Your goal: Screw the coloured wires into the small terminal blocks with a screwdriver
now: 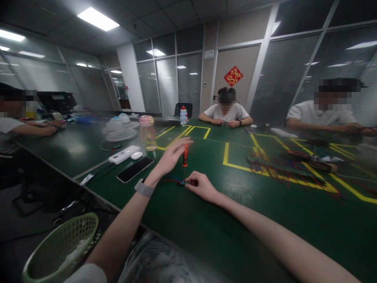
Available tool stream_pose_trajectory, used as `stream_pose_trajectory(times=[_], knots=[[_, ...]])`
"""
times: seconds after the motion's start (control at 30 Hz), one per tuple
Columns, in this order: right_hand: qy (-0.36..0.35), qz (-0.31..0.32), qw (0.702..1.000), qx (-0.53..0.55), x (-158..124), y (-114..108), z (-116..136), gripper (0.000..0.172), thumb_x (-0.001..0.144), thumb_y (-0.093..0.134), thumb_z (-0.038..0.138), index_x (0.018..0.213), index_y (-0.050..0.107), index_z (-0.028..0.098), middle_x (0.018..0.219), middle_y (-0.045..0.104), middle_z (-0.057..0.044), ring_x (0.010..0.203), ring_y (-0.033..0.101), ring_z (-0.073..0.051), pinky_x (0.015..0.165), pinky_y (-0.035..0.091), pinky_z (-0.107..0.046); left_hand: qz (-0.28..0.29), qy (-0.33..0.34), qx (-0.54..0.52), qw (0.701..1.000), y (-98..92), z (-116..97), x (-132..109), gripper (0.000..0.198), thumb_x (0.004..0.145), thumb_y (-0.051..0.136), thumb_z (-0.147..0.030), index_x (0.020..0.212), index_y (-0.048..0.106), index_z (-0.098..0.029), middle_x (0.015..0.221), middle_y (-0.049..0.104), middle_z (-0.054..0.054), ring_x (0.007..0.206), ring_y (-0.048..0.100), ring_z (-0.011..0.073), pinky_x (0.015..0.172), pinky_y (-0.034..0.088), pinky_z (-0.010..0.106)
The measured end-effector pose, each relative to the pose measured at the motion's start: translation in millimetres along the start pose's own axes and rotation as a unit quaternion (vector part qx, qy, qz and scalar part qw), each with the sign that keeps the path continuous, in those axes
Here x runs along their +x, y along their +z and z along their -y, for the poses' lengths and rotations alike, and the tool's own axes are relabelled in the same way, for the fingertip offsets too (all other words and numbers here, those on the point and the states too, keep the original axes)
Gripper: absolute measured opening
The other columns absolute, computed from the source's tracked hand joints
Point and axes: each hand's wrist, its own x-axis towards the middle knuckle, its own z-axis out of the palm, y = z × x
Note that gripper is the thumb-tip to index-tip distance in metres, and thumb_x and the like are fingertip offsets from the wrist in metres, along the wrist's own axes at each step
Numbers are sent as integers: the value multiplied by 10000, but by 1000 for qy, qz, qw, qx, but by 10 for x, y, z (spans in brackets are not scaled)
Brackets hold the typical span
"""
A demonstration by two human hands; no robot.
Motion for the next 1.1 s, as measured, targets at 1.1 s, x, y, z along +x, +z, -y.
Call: stream_pose_trajectory(times=[1.1], knots=[[-4,-4,1000,1,-4,6,-12,130,785,622,225,871,702,169,790,568,-25,664,528,-121,607,437,-250,-95,-41,-72,992,65,24,-181,263,796,617,-317,1013,662,-177,1048,599,66,886,598,138,757,507,252]])
